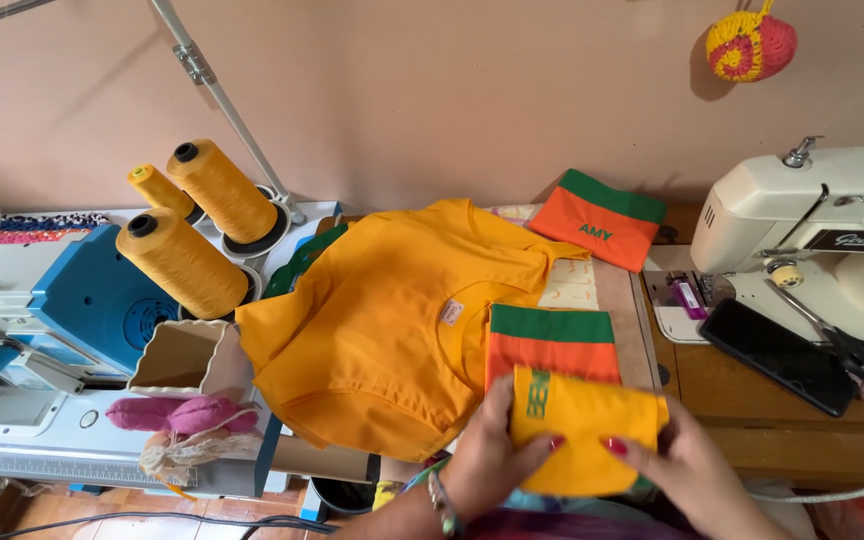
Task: Sorting, inspecting, and folding yellow and green fabric garments on a workbench next to sewing machines.
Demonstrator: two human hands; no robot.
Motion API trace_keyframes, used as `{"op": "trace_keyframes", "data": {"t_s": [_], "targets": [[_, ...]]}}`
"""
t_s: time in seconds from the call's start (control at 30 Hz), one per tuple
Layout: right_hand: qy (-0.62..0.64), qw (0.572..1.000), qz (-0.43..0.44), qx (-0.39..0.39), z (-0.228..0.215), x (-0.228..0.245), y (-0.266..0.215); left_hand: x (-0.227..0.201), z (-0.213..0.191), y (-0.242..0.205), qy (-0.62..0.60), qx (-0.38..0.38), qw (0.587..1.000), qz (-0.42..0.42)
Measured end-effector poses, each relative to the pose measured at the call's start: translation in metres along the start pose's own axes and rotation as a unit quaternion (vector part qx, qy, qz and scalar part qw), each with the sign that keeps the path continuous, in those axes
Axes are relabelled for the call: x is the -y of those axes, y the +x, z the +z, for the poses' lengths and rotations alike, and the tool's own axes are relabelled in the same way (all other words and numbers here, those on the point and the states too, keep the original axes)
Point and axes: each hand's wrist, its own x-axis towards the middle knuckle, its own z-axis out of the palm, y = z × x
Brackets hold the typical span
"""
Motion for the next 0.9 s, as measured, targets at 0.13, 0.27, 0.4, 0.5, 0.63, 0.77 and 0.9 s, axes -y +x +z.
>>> {"op": "trace_keyframes", "data": {"t_s": [0.13, 0.27, 0.4, 0.5, 0.63, 0.77, 0.9], "targets": [[0.072, 0.997, -0.024, -0.016, 0.013, 0.038, 0.027, -0.007, -0.013, 0.054, -0.152, 0.013, 0.982, -0.110], [0.022, 0.990, -0.135, 0.018, 0.009, 0.039, 0.073, 0.006, -0.022, 0.079, -0.117, 0.006, 0.984, -0.138], [-0.160, 0.978, -0.135, -0.007, 0.016, 0.055, 0.082, 0.017, -0.027, 0.086, 0.063, 0.033, 0.978, -0.198], [-0.184, 0.976, -0.115, -0.018, 0.024, 0.066, 0.066, 0.011, -0.031, 0.080, -0.044, 0.050, 0.962, -0.265], [-0.389, 0.909, -0.135, -0.064, 0.020, 0.059, 0.075, 0.000, -0.039, 0.082, 0.122, 0.065, 0.963, -0.230], [-0.380, 0.911, -0.146, -0.063, 0.018, 0.060, 0.078, -0.010, -0.046, 0.086, 0.232, 0.064, 0.943, -0.230], [-0.283, 0.951, -0.117, -0.034, 0.018, 0.054, 0.088, 0.006, -0.053, 0.101, 0.164, 0.110, 0.939, -0.282]]}}
